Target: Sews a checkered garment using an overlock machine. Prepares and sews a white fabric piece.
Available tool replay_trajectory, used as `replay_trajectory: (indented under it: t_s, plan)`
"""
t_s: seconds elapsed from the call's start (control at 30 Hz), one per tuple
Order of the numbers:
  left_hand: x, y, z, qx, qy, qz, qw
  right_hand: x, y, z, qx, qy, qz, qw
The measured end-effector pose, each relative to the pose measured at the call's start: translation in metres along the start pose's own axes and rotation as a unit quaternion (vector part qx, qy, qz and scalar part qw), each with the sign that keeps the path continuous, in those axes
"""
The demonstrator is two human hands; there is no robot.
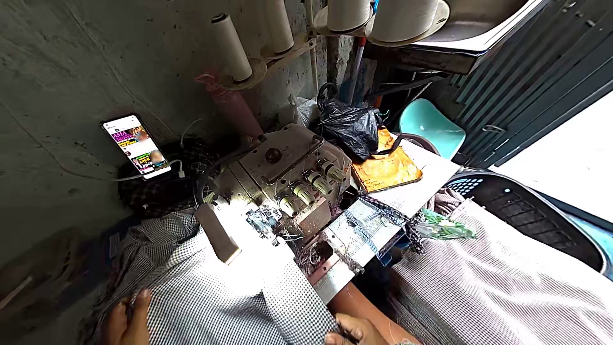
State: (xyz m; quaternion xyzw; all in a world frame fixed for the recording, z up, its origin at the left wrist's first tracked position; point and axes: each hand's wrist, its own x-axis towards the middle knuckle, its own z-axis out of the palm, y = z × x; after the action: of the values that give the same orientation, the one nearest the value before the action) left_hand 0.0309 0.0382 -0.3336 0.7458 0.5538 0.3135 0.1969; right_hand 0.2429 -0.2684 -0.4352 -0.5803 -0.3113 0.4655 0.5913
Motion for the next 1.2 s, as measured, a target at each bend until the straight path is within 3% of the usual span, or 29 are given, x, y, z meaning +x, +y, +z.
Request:
replay_trajectory:
  t_s: [0.33, 0.5, 0.6, 0.73, 0.87, 1.2]
  plan:
    - [0.052, 0.010, -0.024, -0.001, 0.060, -0.021, 0.998, 0.067, -0.019, 0.006, 0.039, -0.026, -0.037, 0.998]
    - [0.073, 0.023, -0.019, 0.052, 0.108, 0.049, 0.992, 0.088, -0.030, 0.006, 0.057, -0.012, -0.036, 0.998]
    - [0.031, 0.046, 0.007, 0.066, 0.097, 0.215, 0.970, 0.073, -0.029, 0.007, 0.051, 0.003, -0.001, 0.999]
    - [-0.076, 0.081, 0.078, -0.004, -0.059, 0.322, 0.945, 0.034, -0.019, 0.012, 0.024, 0.049, 0.029, 0.998]
    - [-0.095, 0.080, 0.112, -0.005, -0.040, 0.326, 0.945, 0.027, -0.017, 0.009, 0.041, 0.049, 0.023, 0.998]
    - [-0.067, 0.071, 0.095, -0.010, -0.064, 0.322, 0.944, 0.040, -0.016, 0.009, 0.032, 0.049, -0.014, 0.998]
